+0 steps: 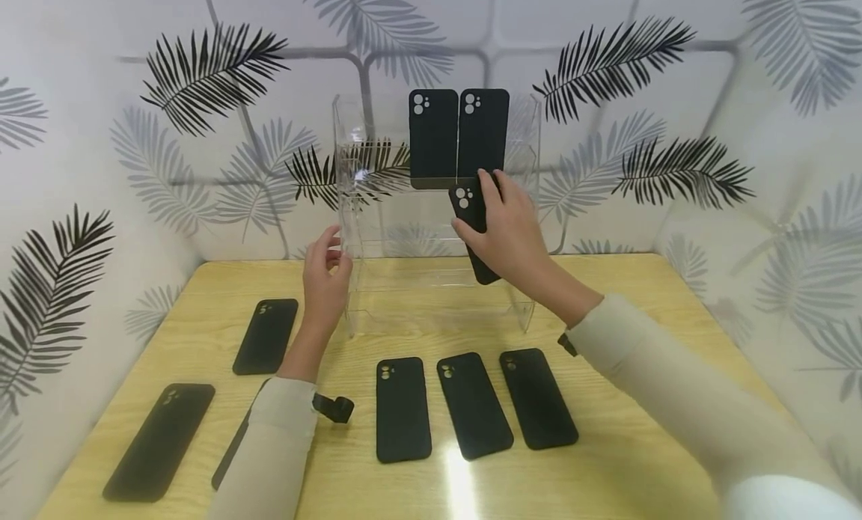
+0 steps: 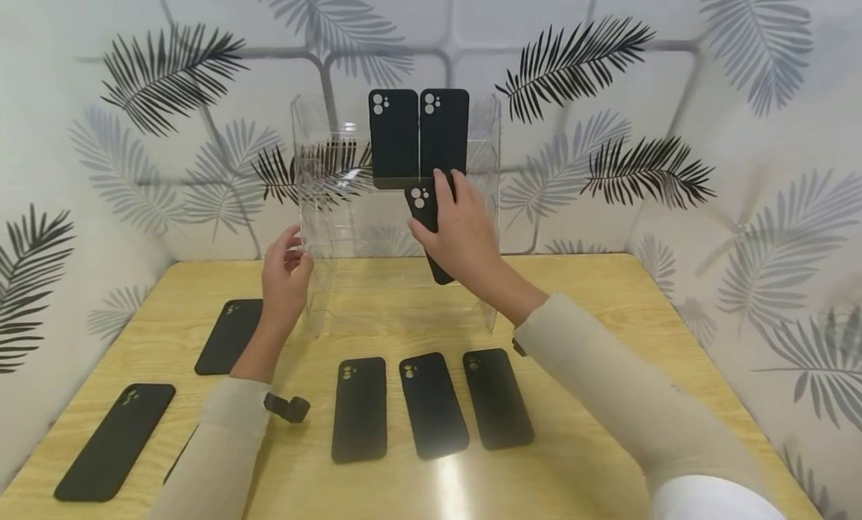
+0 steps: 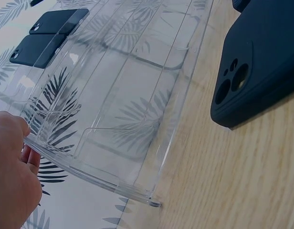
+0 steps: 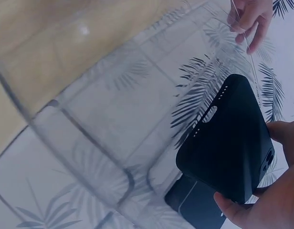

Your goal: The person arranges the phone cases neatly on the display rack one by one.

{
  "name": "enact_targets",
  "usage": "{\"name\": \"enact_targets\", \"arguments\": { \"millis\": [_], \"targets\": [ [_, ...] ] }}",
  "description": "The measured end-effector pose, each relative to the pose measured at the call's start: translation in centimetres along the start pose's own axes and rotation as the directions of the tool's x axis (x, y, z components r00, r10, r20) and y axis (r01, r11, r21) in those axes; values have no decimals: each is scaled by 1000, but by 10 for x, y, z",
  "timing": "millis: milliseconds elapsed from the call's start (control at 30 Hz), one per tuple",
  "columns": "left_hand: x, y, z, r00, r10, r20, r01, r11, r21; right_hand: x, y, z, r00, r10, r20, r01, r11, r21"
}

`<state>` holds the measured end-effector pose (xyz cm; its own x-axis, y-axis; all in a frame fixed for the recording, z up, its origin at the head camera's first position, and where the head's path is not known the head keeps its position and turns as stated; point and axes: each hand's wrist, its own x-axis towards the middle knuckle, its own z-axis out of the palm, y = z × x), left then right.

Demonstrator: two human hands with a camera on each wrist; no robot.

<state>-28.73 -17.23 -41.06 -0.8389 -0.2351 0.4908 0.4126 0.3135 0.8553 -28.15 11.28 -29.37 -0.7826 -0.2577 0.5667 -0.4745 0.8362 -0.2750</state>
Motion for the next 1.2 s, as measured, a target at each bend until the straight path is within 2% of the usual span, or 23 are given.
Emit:
{"name": "enact_targets", "arguments": {
  "millis": [367, 600, 867, 1200],
  "targets": [
    [-1, 0, 0, 1000, 4, 1, -4, 1000, 4, 56, -44, 5, 999, 27, 25, -26, 999, -25],
    [-1, 1, -1, 1000, 6, 0, -6, 1000, 7, 91, -68, 14, 995, 97, -32, -97, 995, 0],
    [0, 0, 0, 1000, 16, -6, -16, 1000, 4, 130, -86, 27, 970, 230, -78, -227, 973, 48],
    [0, 1, 1, 999, 34, -5, -34, 999, 18, 164, -110, 45, 941, 299, -161, -298, 954, 29]
  ]
}}
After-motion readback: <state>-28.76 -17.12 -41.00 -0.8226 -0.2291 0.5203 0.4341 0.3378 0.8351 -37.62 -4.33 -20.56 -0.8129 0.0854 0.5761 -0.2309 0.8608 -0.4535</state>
